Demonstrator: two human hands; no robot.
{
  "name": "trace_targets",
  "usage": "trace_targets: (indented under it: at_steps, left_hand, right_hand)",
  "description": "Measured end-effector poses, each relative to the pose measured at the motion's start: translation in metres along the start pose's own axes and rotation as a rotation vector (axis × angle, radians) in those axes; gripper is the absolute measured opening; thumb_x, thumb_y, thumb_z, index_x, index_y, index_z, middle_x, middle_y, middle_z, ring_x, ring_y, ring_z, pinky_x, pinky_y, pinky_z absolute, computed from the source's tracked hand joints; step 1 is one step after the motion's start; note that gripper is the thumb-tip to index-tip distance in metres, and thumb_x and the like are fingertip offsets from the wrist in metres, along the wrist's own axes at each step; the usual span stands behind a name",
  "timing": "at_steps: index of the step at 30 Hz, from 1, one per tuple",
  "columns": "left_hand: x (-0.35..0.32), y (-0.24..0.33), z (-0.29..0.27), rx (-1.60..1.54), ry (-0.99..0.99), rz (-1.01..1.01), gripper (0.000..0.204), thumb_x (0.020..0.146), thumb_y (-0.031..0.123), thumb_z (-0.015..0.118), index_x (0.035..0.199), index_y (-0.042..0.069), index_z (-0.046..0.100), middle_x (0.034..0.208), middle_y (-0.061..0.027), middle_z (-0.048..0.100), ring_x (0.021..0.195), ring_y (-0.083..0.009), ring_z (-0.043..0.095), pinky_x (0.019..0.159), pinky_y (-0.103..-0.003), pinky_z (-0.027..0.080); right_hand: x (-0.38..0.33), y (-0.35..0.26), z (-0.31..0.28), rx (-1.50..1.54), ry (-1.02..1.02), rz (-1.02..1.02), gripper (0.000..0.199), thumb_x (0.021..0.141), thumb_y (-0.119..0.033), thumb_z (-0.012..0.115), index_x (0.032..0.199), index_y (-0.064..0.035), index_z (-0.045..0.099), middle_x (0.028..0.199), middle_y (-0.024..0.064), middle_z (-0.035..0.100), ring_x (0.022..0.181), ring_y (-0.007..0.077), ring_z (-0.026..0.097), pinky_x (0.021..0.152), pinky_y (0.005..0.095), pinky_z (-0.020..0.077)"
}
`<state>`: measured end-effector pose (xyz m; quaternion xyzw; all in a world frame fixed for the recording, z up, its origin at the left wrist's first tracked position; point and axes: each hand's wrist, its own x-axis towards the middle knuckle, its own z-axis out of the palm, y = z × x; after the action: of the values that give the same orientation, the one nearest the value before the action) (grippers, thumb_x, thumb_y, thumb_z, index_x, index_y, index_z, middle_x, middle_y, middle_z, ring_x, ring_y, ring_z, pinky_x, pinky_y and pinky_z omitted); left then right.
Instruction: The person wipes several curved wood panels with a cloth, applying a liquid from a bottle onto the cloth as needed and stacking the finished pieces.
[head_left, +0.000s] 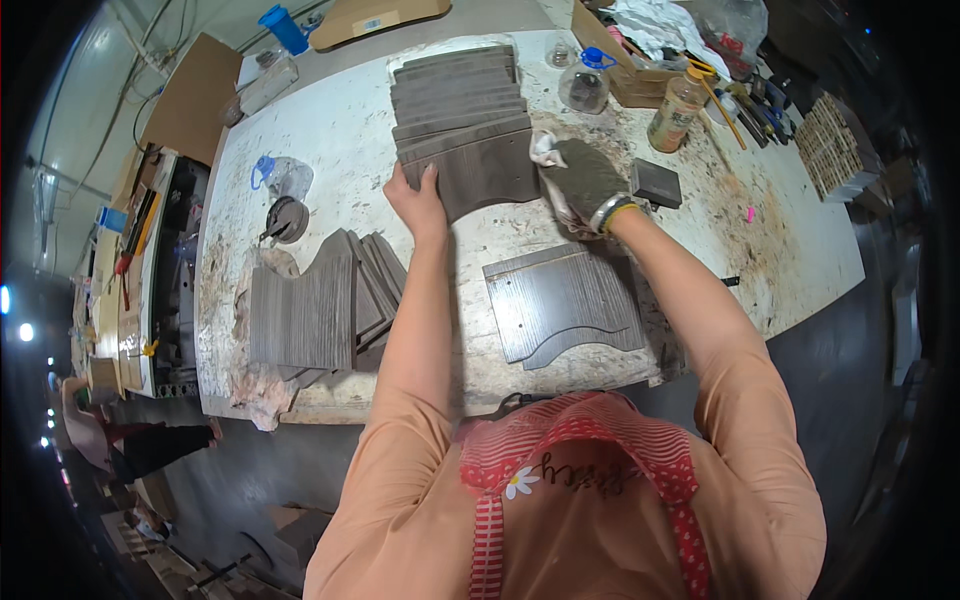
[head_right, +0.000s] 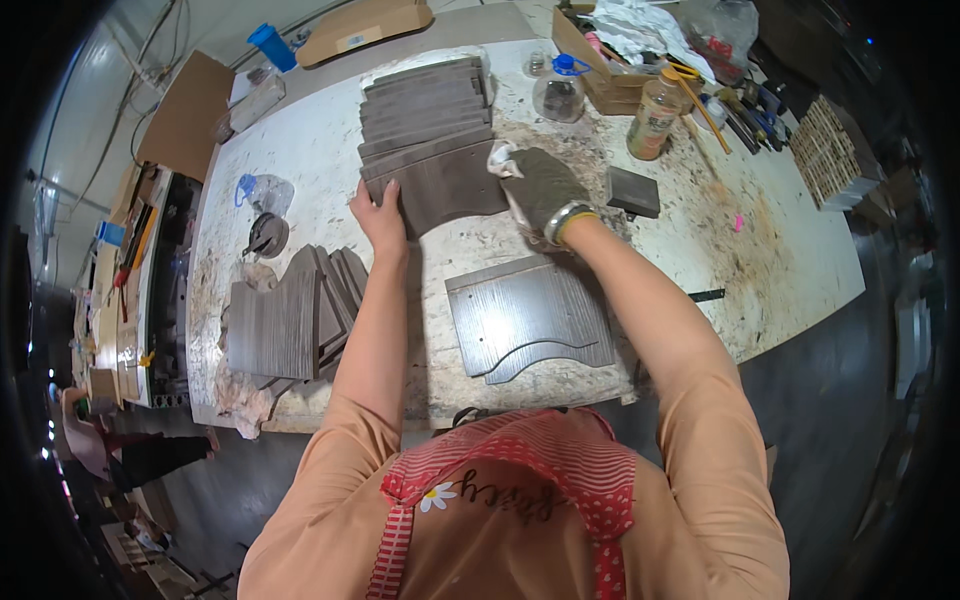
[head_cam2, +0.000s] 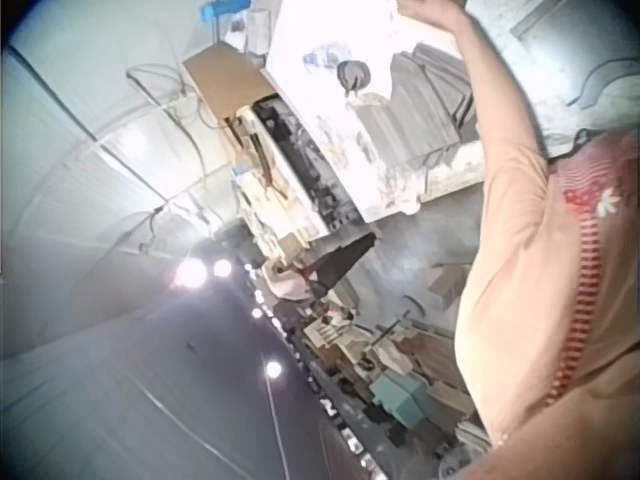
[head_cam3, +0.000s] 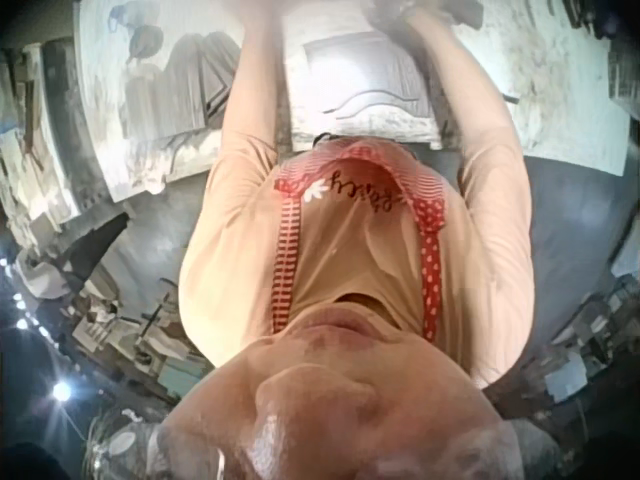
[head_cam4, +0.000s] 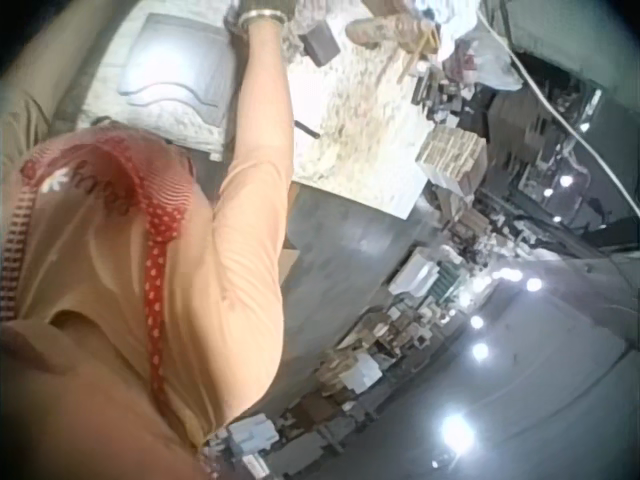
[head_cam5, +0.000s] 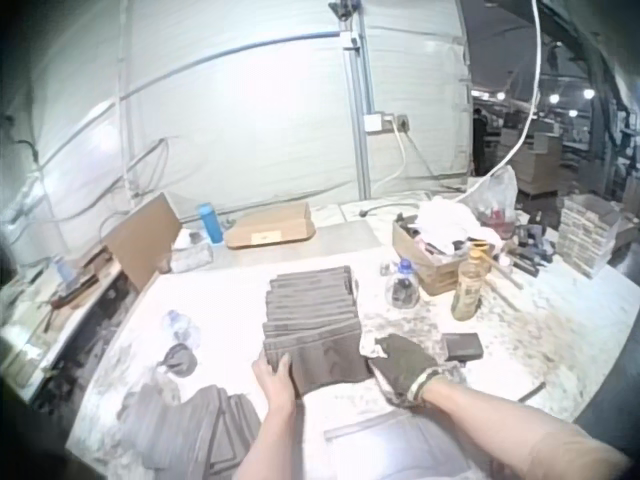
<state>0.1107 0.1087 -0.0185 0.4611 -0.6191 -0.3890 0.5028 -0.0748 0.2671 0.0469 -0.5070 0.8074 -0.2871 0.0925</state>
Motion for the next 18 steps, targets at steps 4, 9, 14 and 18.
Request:
trace_targets:
  at_steps: [4, 9, 14, 18]
  left_hand:
    - [0.005, 0.012, 0.007, 0.362, 0.026, -0.030, 0.068, 0.080, 0.023, 0.071, 0.136, 0.004, 0.039, 0.128, -0.0207, 0.039, 0.117, -0.0382, 0.042, 0.099, -0.042, 0.037]
    - [-0.043, 0.018, -0.017, 0.078, -0.035, -0.021, 0.073, 0.083, 0.022, 0.067, 0.140, -0.001, 0.028, 0.135, -0.0237, 0.033, 0.125, -0.0370, 0.037, 0.104, -0.043, 0.032]
    - [-0.153, 0.015, -0.090, 0.417, -0.543, 0.067, 0.080, 0.084, 0.031, 0.065, 0.141, -0.006, 0.023, 0.147, -0.0244, 0.023, 0.135, -0.0394, 0.024, 0.111, -0.044, 0.019]
    - [-0.179, 0.012, -0.088, 0.542, -0.763, 0.167, 0.083, 0.079, 0.035, 0.070, 0.139, -0.006, 0.029, 0.146, -0.0239, 0.026, 0.137, -0.0404, 0.019, 0.110, -0.052, 0.014]
  right_hand:
    - [-0.027, 0.003, -0.032, -0.021, 0.094, 0.234, 0.044, 0.084, -0.036, 0.061, 0.113, -0.0022, 0.061, 0.110, 0.0191, 0.063, 0.103, 0.0331, 0.059, 0.089, 0.0401, 0.0452]
    - [-0.064, 0.062, -0.095, 0.304, 0.226, 0.166, 0.031, 0.086, -0.024, 0.062, 0.106, -0.0010, 0.065, 0.095, 0.0132, 0.069, 0.088, 0.0208, 0.063, 0.081, 0.0316, 0.0473]
    - [-0.093, 0.024, -0.059, 0.043, 0.102, 0.226, 0.037, 0.085, -0.036, 0.062, 0.107, -0.0063, 0.061, 0.104, 0.0163, 0.063, 0.092, 0.0273, 0.061, 0.082, 0.0377, 0.0480]
    - [-0.129, -0.053, 0.033, -0.454, -0.175, -0.595, 0.019, 0.086, -0.015, 0.054, 0.099, -0.0066, 0.064, 0.103, 0.0129, 0.061, 0.096, 0.0283, 0.060, 0.087, 0.0391, 0.0476]
